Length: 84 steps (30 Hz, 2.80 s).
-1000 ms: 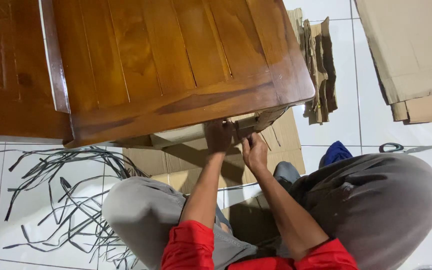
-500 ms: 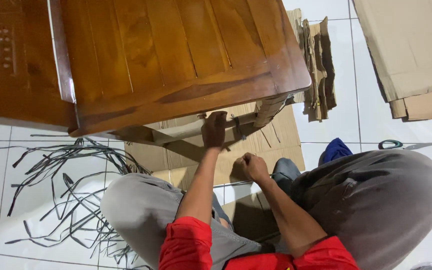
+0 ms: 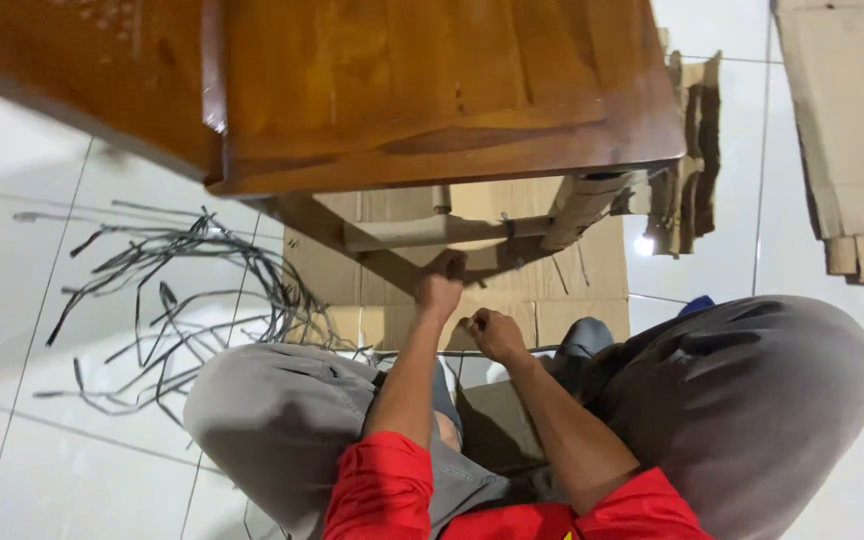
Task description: The person assembles a wooden chair by using cable ties to secure cardboard padding onto the chair's legs and frame.
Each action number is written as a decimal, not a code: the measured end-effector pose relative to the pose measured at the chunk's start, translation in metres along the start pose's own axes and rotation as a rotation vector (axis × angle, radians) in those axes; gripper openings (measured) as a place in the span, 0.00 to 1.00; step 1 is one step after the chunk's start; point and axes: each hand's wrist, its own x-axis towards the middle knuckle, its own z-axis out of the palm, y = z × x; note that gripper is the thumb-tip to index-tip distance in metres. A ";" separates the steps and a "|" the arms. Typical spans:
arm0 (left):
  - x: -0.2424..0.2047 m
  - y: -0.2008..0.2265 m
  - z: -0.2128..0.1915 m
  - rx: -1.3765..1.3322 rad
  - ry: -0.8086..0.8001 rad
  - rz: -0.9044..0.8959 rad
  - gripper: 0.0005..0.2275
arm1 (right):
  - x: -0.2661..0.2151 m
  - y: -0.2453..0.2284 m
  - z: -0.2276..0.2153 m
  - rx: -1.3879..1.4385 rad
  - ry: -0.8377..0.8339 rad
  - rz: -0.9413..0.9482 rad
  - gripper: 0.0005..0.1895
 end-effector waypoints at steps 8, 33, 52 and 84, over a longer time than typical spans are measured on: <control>-0.043 -0.058 -0.040 0.014 -0.023 0.012 0.12 | 0.012 -0.034 0.047 -0.069 -0.117 -0.158 0.16; -0.113 -0.218 -0.087 0.053 0.386 -0.408 0.11 | 0.002 -0.104 0.113 -0.314 -0.327 -0.165 0.17; -0.102 -0.266 -0.123 -0.425 0.667 -0.897 0.26 | -0.002 -0.117 0.125 -0.389 -0.313 -0.384 0.20; -0.108 -0.206 -0.133 -0.947 1.272 -0.623 0.14 | 0.012 -0.112 0.109 -0.228 -0.372 -0.405 0.17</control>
